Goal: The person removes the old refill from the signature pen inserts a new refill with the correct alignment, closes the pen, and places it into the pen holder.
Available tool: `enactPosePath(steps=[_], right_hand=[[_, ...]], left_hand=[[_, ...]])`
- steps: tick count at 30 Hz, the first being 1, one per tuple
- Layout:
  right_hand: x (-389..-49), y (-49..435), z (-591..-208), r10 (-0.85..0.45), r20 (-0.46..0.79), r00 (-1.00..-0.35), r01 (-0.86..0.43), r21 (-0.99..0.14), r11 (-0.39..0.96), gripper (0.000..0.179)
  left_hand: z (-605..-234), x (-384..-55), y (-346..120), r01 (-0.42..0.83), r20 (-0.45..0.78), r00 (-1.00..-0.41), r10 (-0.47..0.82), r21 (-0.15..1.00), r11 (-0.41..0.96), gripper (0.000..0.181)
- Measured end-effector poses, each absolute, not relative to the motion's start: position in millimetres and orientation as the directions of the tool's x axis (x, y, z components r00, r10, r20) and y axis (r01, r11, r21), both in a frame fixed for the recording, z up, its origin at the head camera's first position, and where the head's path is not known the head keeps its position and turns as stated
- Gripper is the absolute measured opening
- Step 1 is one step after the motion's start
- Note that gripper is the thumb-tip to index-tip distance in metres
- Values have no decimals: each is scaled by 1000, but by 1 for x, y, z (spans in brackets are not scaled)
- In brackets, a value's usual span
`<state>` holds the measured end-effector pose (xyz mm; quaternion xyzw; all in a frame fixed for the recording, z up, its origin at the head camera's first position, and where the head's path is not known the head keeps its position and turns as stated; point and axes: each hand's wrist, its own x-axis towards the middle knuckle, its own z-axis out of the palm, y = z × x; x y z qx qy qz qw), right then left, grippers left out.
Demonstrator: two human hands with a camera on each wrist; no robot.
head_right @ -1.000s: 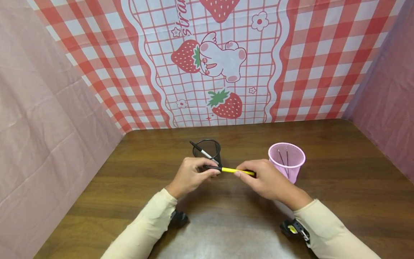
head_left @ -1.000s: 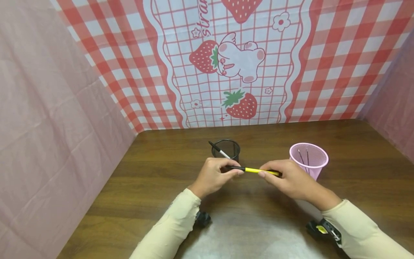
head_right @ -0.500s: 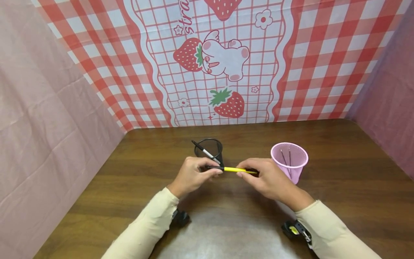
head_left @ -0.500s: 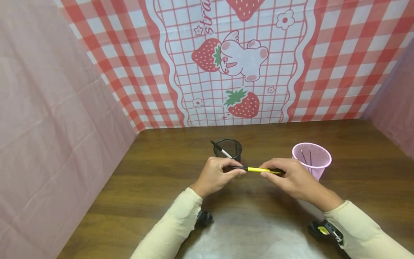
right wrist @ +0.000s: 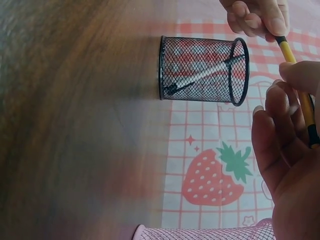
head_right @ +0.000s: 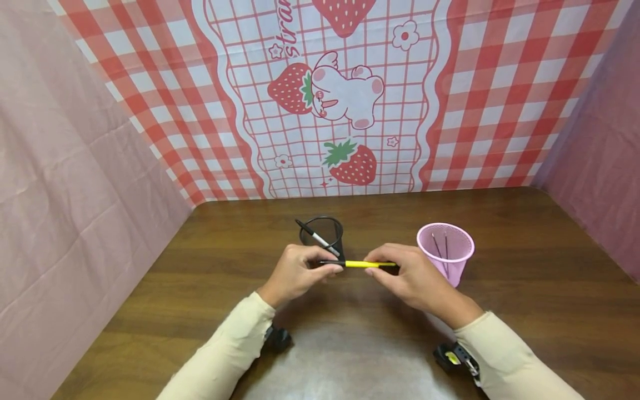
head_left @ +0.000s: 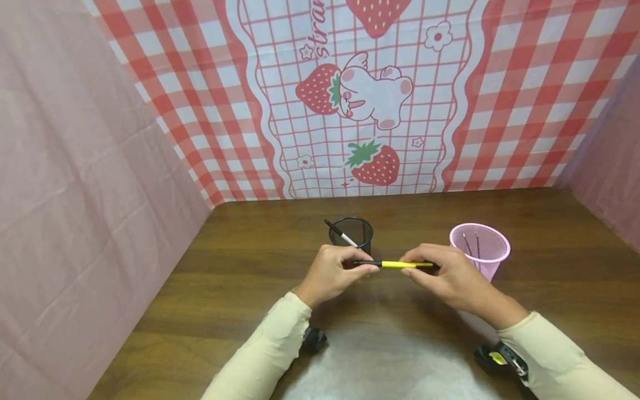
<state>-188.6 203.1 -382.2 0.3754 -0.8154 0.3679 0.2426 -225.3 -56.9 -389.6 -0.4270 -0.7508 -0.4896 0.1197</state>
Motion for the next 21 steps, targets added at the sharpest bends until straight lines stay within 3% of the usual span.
enactPosePath(steps=[13, 21], right_hand=[[-185, 199, -383, -393, 619, -680, -720, -464, 515, 27], [-186, 201, -385, -411, 616, -672, -730, -462, 503, 25]], left_hand=[[-391, -226, -58, 794, 625, -583, 519, 573, 202, 12], [-392, -226, -56, 807, 644, -564, 517, 562, 181, 14]])
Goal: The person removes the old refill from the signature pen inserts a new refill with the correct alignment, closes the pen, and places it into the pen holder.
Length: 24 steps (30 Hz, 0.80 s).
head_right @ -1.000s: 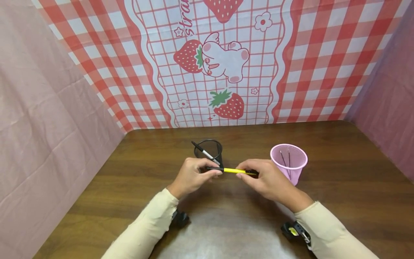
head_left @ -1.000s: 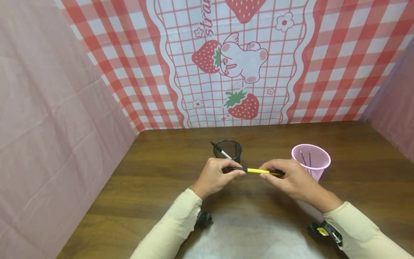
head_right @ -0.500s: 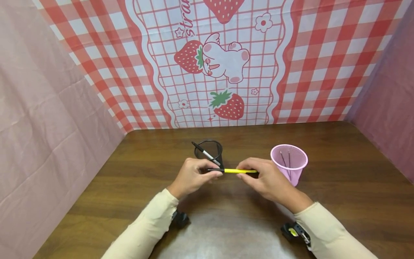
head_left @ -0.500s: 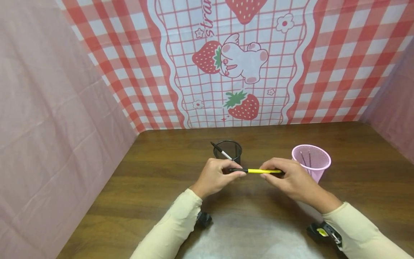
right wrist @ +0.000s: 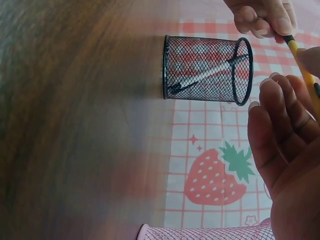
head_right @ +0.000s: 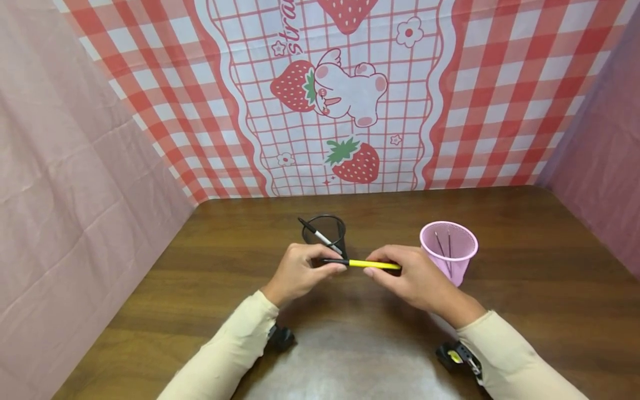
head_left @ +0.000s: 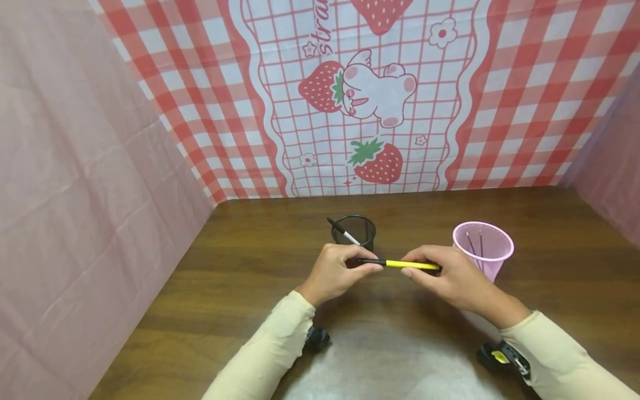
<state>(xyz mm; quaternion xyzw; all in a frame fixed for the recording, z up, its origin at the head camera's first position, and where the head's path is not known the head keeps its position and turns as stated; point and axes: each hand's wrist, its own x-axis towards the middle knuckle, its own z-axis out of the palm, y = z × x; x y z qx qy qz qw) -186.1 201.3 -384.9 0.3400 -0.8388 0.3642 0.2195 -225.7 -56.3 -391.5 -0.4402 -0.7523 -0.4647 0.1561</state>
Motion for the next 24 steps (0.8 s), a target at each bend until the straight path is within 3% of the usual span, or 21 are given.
enactPosePath(steps=[9, 24], right_hand=[[-188, 203, -385, -459, 656, -599, -794, -413, 447, 25], [-189, 203, -386, -455, 671, -586, -807, -433, 401, 35]], left_hand=[[-391, -225, -55, 813, 660, -560, 501, 553, 181, 13], [-394, -225, -53, 828, 671, -542, 506, 529, 187, 12]])
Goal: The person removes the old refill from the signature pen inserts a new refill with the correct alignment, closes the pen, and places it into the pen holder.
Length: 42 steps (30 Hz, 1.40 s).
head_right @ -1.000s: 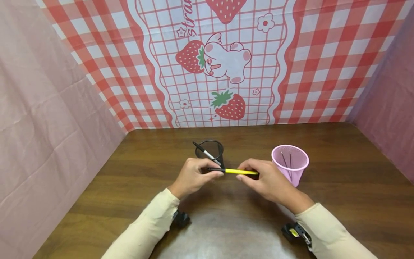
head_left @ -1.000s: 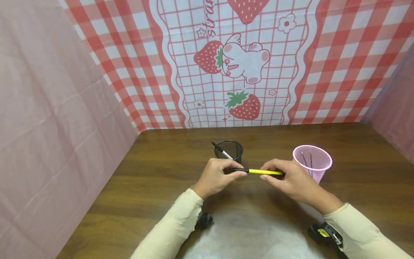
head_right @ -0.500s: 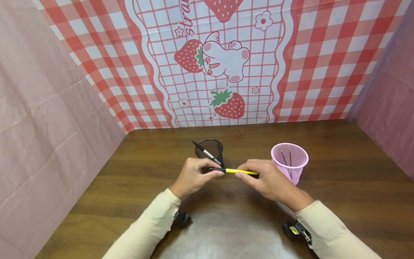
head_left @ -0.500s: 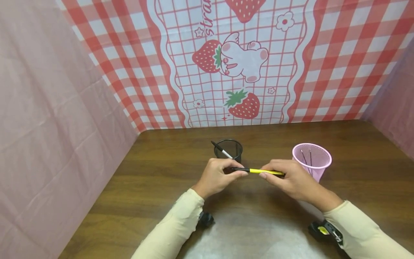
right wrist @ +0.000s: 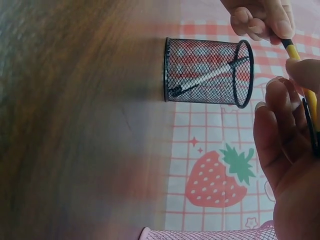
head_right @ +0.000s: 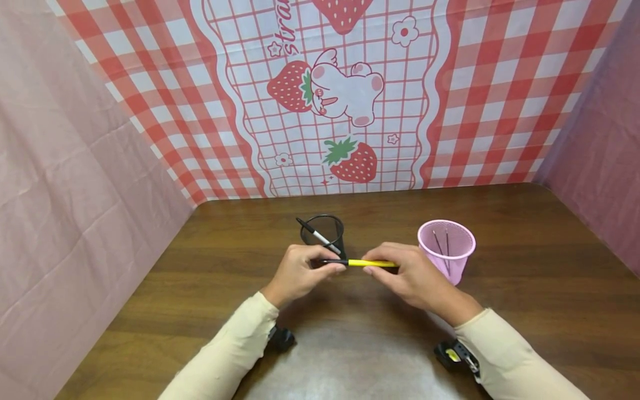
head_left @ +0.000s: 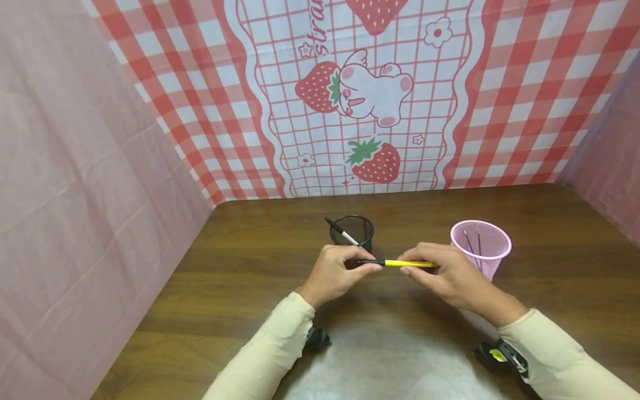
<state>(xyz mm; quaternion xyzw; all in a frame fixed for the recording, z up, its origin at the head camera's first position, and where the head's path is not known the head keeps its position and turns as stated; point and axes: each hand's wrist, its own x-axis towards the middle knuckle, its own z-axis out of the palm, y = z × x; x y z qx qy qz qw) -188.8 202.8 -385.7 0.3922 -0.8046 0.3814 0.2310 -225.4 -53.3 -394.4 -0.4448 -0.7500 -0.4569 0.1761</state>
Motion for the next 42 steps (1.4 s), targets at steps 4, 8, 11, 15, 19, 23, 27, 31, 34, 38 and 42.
enactPosePath(steps=[4, 8, 11, 15, 19, 23, 27, 31, 34, 38, 42], right_hand=[[-189, 201, -386, -453, 683, -573, -817, -436, 377, 36], [-189, 202, -387, -453, 682, -574, -816, -434, 382, 37], [-189, 202, -387, -450, 670, -590, -804, -440, 399, 35], [-188, 202, -387, -437, 651, -621, -779, -454, 432, 32], [-188, 202, -386, -428, 617, -660, -747, -479, 461, 26], [-187, 204, -385, -430, 593, -681, -729, -494, 473, 21], [-188, 207, -386, -431, 590, -682, -727, -484, 487, 17], [-188, 208, -387, -425, 596, -682, -725, -472, 502, 18], [-188, 208, -386, -425, 605, -673, -731, -458, 506, 19], [-188, 206, -386, -429, 622, -656, -746, -446, 494, 14], [-188, 205, -384, -433, 646, -629, -768, -430, 475, 15]], left_hand=[[-395, -226, -54, 835, 674, -534, 511, 515, 193, 10], [-395, -226, -53, 843, 678, -523, 517, 501, 196, 10], [-394, -226, -53, 847, 680, -516, 520, 494, 195, 11], [-394, -225, -53, 853, 684, -508, 524, 484, 195, 11], [-393, -225, -54, 857, 687, -502, 525, 477, 195, 10], [-393, -225, -55, 857, 691, -503, 520, 478, 193, 11], [-394, -226, -54, 861, 698, -495, 517, 474, 185, 12], [-395, -227, -54, 863, 705, -492, 511, 471, 181, 12], [-396, -227, -54, 862, 706, -495, 507, 472, 185, 12], [-396, -227, -55, 858, 699, -504, 507, 472, 201, 12], [-395, -227, -55, 855, 691, -510, 513, 471, 216, 12]])
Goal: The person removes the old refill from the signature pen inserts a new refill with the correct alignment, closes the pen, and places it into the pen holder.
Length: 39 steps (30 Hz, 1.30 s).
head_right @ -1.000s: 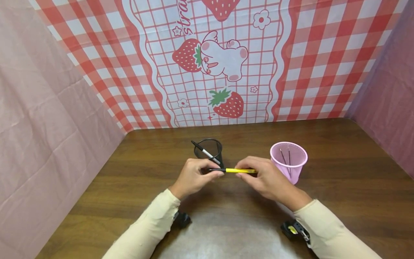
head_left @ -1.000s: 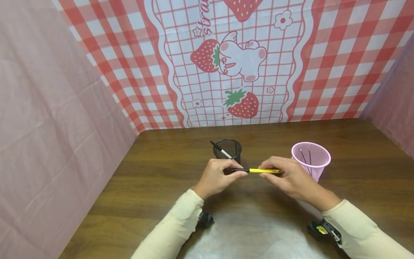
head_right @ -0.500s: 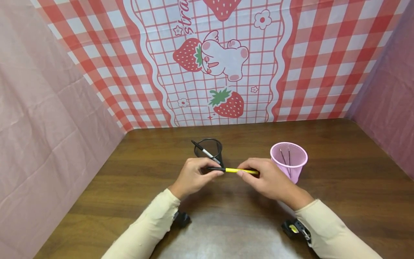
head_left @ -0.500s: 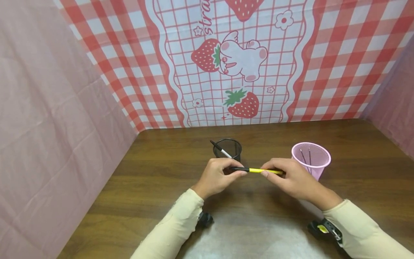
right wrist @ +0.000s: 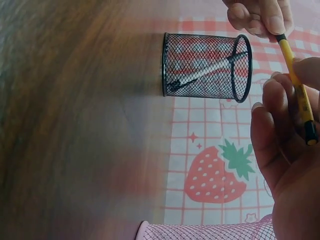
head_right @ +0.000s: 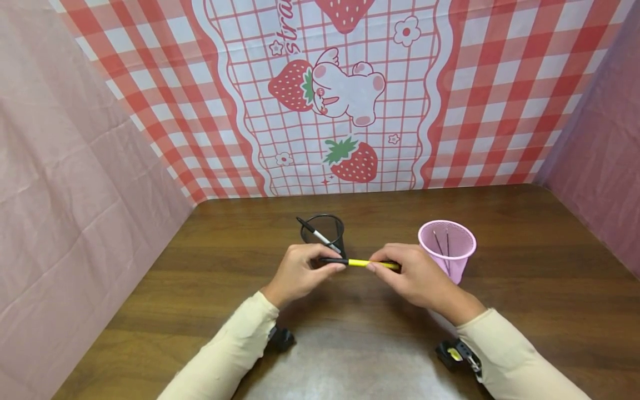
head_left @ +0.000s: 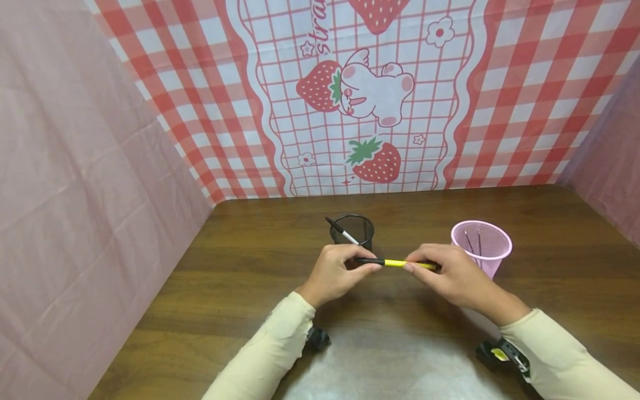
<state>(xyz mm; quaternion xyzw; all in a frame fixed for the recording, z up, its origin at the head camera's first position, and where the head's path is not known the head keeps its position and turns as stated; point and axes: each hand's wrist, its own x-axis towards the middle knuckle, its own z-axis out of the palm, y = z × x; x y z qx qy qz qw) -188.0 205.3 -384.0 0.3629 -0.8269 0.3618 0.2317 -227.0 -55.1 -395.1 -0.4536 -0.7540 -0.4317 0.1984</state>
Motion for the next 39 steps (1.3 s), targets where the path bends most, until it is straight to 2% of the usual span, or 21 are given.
enactPosePath(steps=[8, 32, 39], right_hand=[[-189, 202, -383, -412, 692, -593, -795, -423, 434, 30], [-188, 198, -383, -379, 697, -609, -782, -446, 436, 36], [-188, 199, -384, -376, 679, -631, -768, -479, 425, 40]], left_hand=[[-395, -227, -56, 849, 670, -520, 531, 476, 230, 12], [-396, -228, -54, 807, 606, -569, 556, 540, 238, 9], [-397, -228, -54, 807, 615, -563, 552, 554, 206, 9]])
